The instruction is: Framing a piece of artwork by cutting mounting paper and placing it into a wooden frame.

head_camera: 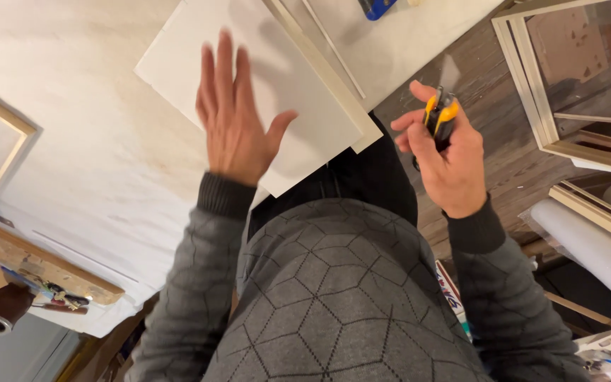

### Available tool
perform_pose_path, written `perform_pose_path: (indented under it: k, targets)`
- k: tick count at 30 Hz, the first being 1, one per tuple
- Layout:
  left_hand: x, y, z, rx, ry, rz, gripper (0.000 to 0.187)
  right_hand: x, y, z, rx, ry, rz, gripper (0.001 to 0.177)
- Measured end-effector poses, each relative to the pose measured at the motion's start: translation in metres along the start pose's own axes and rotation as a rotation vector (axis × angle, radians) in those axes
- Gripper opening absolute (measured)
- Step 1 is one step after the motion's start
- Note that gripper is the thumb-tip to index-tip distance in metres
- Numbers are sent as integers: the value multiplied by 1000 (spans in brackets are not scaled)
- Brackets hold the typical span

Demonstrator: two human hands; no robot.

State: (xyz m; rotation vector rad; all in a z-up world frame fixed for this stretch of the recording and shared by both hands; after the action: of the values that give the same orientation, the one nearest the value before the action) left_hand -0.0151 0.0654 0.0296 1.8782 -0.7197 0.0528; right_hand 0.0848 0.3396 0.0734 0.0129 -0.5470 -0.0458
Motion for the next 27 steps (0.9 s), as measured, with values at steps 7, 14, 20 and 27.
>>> perform_pose_path:
  k: [7, 14, 20, 27]
  targets:
    - [-50, -9, 3, -53, -17, 86, 138, -12, -14, -35, 280, -161, 117, 24]
    - [-49, -8, 19, -65, 2, 86, 140, -12, -20, -62, 444, -242, 51, 28]
    - [-55, -6, 21, -72, -7, 82, 139, -16, -21, -60, 434, -325, 48, 24]
    - [-61, 0, 28, -76, -1, 91, 140, -18, -14, -54, 513, -248, 23, 24]
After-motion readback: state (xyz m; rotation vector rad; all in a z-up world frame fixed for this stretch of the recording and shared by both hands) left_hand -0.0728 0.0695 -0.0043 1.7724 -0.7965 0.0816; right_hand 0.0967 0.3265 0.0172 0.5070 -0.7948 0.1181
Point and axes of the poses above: each hand's wrist, its own x-axis away from the middle knuckle, its own y-axis out of the back of the hand, z = x × y, the point moved 8 cm from there along -x, towards the middle knuckle, and after that the axes turned 12 degrees about z, right-handed, at the moved point
